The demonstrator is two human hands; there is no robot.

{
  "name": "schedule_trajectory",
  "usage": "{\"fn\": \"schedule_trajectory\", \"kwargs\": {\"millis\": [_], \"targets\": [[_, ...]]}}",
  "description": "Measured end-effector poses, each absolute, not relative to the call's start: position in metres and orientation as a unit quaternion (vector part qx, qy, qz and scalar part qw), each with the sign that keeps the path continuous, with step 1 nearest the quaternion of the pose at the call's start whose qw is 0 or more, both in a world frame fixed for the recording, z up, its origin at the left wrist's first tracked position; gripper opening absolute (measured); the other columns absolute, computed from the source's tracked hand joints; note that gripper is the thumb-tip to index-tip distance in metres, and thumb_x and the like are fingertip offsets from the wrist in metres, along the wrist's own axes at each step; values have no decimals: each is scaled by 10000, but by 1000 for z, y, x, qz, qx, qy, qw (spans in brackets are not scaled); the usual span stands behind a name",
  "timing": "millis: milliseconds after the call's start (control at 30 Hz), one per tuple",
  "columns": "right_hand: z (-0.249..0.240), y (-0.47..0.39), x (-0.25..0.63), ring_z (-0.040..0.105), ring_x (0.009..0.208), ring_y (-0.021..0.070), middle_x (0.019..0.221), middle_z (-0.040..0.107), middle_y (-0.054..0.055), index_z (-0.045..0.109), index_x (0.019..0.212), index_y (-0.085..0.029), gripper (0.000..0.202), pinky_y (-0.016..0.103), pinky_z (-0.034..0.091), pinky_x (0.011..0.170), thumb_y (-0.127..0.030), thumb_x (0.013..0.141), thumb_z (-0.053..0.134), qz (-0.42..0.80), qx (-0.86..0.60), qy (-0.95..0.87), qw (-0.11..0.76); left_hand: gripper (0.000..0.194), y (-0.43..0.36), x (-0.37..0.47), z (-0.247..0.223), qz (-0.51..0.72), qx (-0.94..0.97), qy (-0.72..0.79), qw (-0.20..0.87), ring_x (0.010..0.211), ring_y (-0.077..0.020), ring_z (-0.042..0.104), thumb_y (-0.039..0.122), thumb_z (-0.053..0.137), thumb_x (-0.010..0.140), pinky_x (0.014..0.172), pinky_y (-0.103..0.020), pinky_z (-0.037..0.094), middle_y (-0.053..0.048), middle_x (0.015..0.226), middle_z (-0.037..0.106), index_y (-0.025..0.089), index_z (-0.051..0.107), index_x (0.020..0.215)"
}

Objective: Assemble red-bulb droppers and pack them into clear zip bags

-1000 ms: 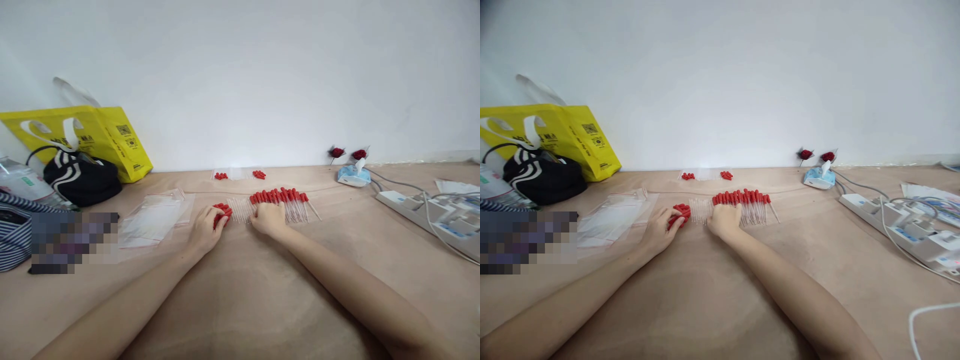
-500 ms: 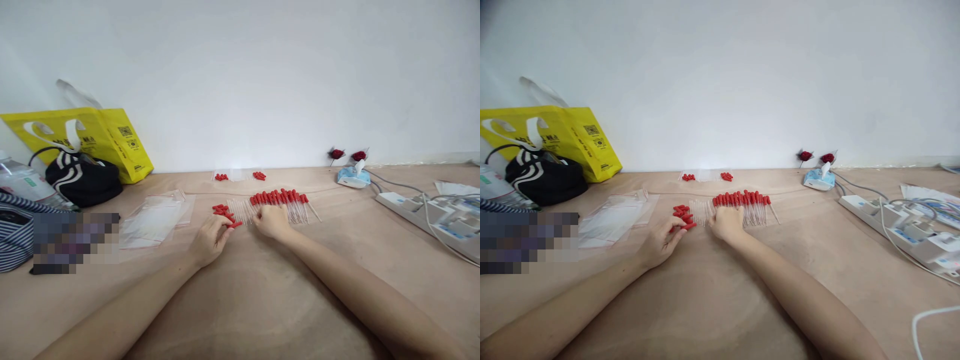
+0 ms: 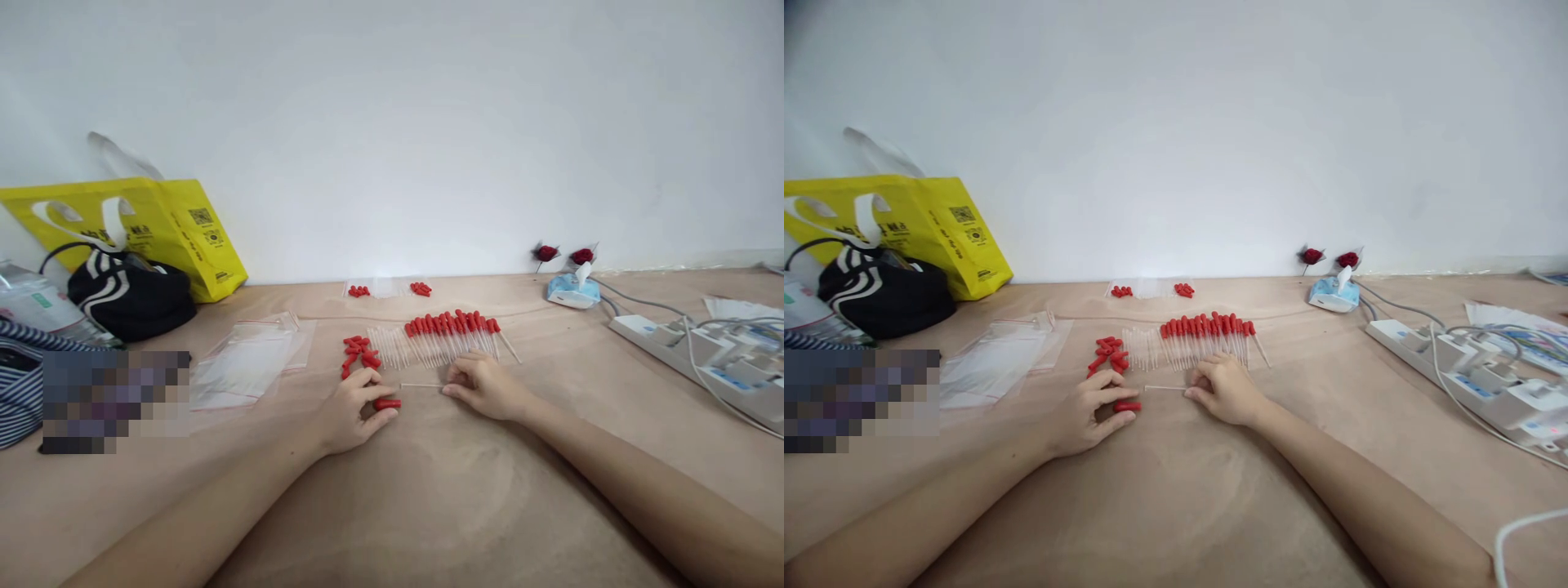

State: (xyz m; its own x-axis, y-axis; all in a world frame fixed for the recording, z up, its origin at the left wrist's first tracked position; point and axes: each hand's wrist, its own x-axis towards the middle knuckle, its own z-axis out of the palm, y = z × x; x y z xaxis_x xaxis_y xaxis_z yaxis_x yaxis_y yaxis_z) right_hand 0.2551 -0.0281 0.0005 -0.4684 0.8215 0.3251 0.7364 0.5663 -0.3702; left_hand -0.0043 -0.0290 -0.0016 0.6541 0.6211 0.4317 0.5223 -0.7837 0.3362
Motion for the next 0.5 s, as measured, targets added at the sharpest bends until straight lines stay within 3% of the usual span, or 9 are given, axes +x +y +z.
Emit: {"fn": "schedule_trajectory", "kwargs": {"millis": [167, 367, 500], "targets": [[-13, -22, 236, 517, 750, 162, 798, 586, 41, 650, 906, -205, 227, 297, 391, 682, -348, 732, 623, 128, -456, -829, 296, 168, -30, -1, -1, 280, 895, 333, 102, 720, -137, 542, 233, 491, 820, 650, -261, 449, -54, 819, 555, 161, 637, 863], [-24, -23, 225, 501, 784, 170, 805, 601, 35, 664, 734, -214, 102, 314, 362, 701, -261, 774, 583, 88, -440, -828, 338, 109, -31, 1, 2, 272, 881, 376, 89, 717, -155, 537, 213, 443, 840, 685, -302, 421, -23, 753, 589, 165, 540, 824], [-19, -34, 224, 504, 791, 181, 810, 610, 48, 607, 756, -178, 117, 323, 315, 701, -223, 812, 515, 27, -448, -825, 344, 124, -30, 0, 0, 270, 878, 388, 76, 753, -167, 546, 222, 439, 845, 702, -319, 411, -25, 799, 611, 176, 538, 902]]}}
